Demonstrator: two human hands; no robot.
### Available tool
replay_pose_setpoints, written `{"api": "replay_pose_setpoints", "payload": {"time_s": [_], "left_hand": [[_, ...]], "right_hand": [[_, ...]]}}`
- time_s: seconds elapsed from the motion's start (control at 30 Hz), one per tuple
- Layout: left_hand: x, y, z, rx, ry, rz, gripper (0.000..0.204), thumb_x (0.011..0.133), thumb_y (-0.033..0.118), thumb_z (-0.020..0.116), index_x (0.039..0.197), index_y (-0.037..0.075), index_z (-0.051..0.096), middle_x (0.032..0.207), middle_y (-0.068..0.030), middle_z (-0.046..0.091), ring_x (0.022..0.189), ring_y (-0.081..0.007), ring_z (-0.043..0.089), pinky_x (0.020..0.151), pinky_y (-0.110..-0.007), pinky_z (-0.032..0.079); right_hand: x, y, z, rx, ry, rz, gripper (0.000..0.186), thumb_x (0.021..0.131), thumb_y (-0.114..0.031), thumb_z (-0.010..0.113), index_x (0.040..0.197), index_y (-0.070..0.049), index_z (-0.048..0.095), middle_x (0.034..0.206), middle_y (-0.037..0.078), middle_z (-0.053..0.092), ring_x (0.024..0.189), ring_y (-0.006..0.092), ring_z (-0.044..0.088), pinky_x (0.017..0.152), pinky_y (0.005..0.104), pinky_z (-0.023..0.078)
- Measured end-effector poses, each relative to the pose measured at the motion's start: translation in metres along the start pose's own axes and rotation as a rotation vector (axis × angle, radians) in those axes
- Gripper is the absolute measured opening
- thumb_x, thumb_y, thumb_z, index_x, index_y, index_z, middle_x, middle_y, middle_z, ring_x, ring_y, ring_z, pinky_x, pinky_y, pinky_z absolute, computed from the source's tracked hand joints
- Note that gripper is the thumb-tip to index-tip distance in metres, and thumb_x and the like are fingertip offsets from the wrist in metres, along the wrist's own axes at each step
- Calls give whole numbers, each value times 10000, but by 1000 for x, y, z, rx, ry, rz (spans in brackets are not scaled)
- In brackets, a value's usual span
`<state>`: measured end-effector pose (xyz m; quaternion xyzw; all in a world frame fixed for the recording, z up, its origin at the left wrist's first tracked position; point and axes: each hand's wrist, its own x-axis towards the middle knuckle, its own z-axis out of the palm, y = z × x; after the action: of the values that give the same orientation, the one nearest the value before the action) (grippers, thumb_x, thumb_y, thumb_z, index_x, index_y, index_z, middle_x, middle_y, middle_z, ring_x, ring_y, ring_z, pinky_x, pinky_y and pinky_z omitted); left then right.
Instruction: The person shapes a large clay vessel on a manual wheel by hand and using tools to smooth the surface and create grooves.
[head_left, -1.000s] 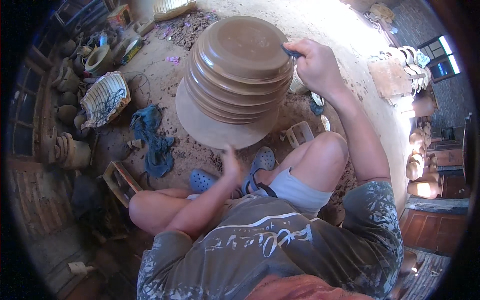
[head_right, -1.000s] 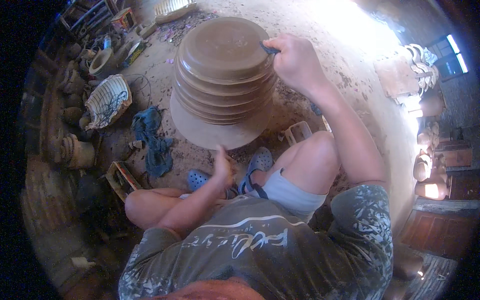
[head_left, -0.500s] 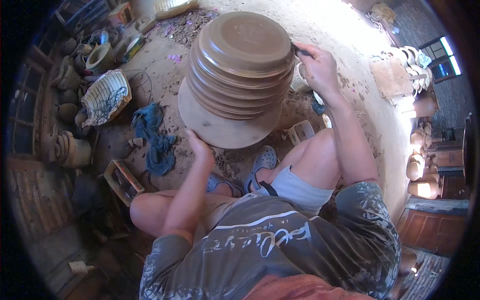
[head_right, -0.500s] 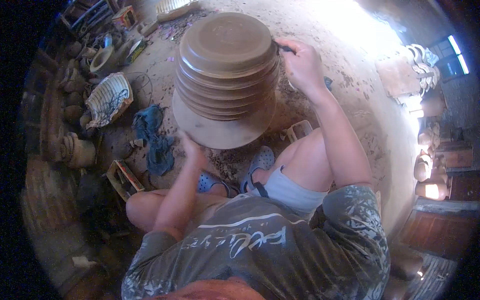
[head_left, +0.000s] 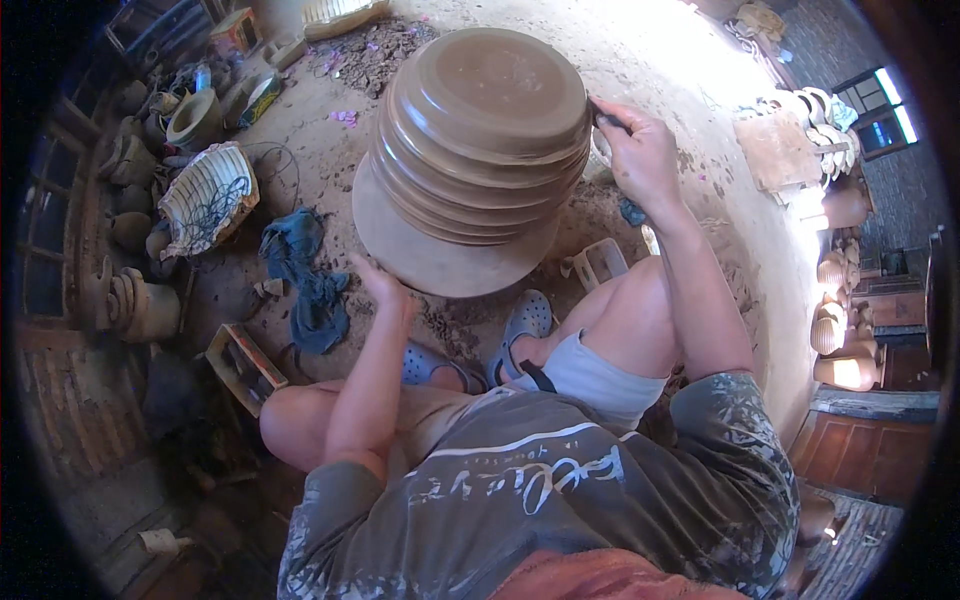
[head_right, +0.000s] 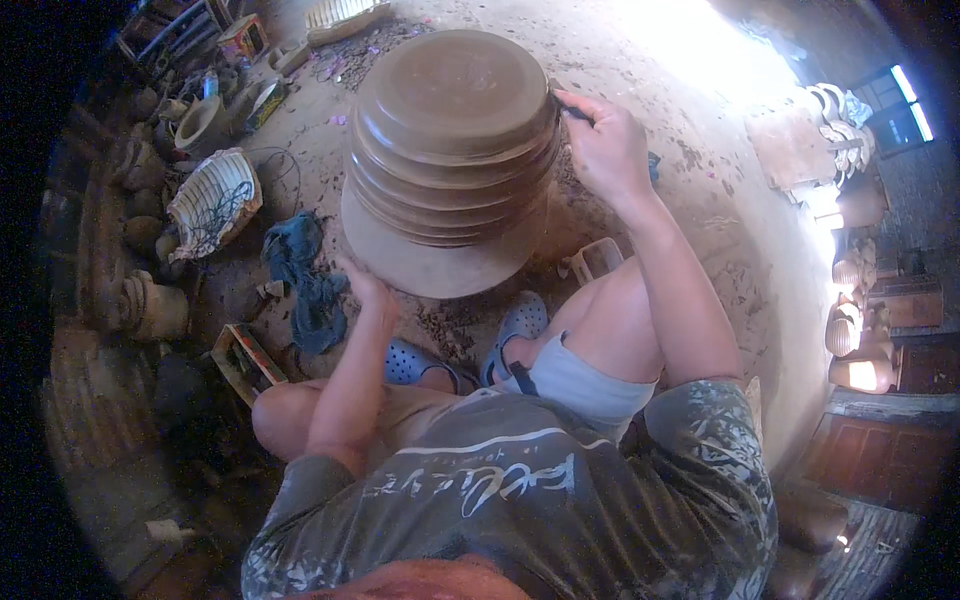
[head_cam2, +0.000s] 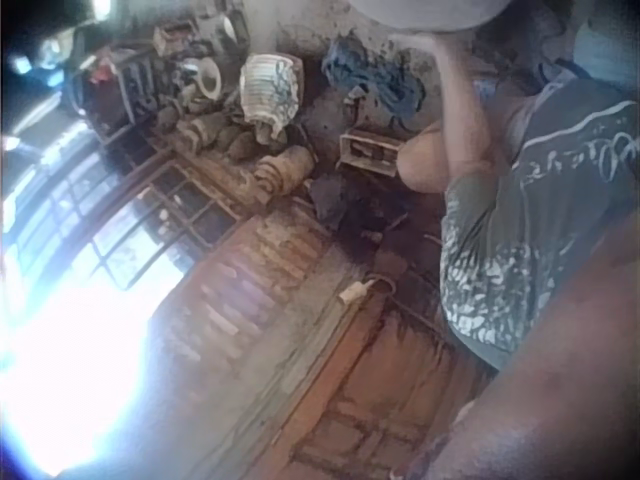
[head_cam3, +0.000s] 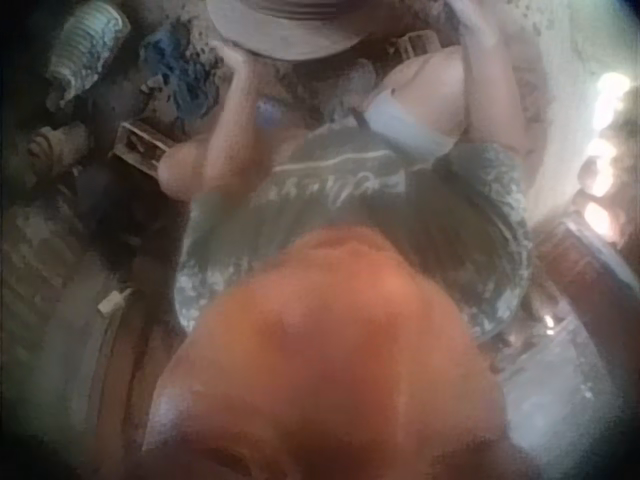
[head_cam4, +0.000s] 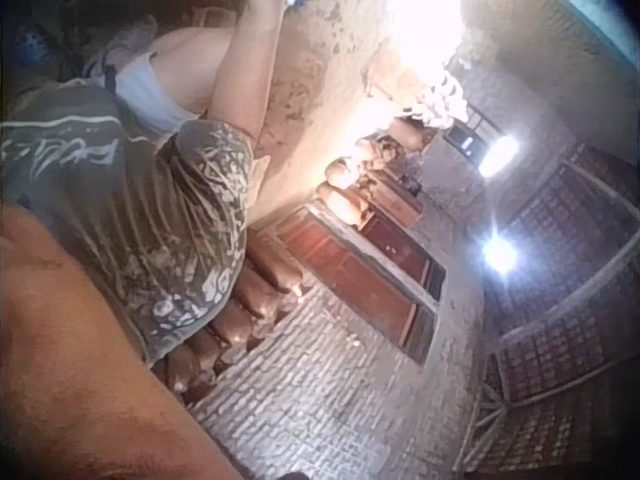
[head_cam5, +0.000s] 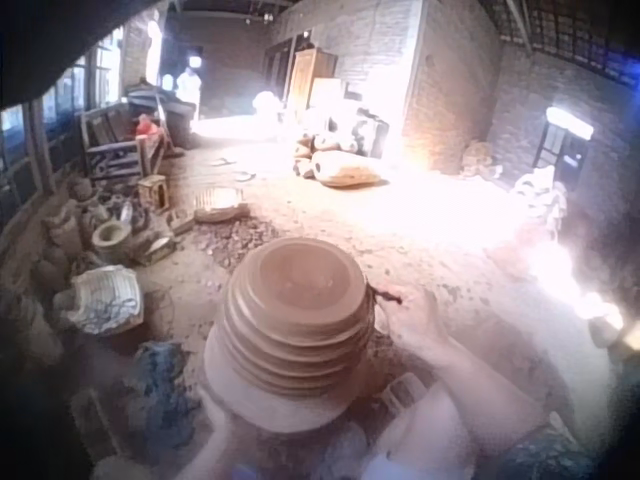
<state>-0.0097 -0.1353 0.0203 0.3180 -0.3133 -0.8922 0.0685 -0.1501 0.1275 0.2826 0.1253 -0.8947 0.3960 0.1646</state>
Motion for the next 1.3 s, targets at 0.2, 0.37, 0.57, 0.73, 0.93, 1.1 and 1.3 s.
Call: {"api": "replay_pose_setpoints", "payload": {"time_s": [0.2,0.37,0.57,0.73,0.93,1.1,1.3], "left_hand": [[-48,-128,-8,417,171,-171,811,1053,637,373,1603,61,219,1603,-170,327,1416,-309,425,1137,-472,388],[-27,-29,21,7,122,-88,774,1028,694,336,1520,105,430,1494,-163,498,1430,-315,422,1145,-510,378],[-25,-80,-4,376,309,71,831,1047,655,344,1635,133,76,1550,-156,434,1475,-285,349,1209,-489,276],[-62,-92,0,347,13,-427,815,1040,677,329,1609,103,230,1517,-165,483,1398,-299,445,1152,-486,349],[0,-11,5,-1,75,34,775,1050,642,352,1585,84,294,1589,-144,408,1429,-303,417,1139,-485,377],[-87,-98,5,585,-266,-608,763,1063,656,268,1603,119,314,1598,-114,418,1454,-280,388,1209,-431,276],[24,-18,-17,69,6,-22,810,1043,690,261,1608,110,285,1599,-143,398,1418,-323,436,1185,-451,343]], "right_hand": [[4,3,4,-1,-17,0,311,962,-142,611,1239,-89,743,799,55,743,620,75,572,620,278,474],[5,4,-2,-28,17,9,304,960,-132,613,1229,-92,748,815,62,748,622,88,582,632,286,486],[4,-10,8,17,18,-38,309,948,-128,614,1221,-94,754,752,43,726,601,75,582,615,272,486],[0,-11,5,14,-27,5,309,939,-124,611,1210,-90,755,851,81,773,663,90,623,672,272,510],[-6,-9,5,45,-3,-42,306,938,-127,612,1204,-86,756,840,82,770,655,91,622,664,275,509],[-5,4,2,-10,60,-65,300,938,-140,615,1197,-89,758,885,100,775,690,104,644,699,276,519],[-10,-15,0,-25,18,17,302,939,-140,604,1191,-103,766,668,55,689,542,96,573,573,277,470]]}}
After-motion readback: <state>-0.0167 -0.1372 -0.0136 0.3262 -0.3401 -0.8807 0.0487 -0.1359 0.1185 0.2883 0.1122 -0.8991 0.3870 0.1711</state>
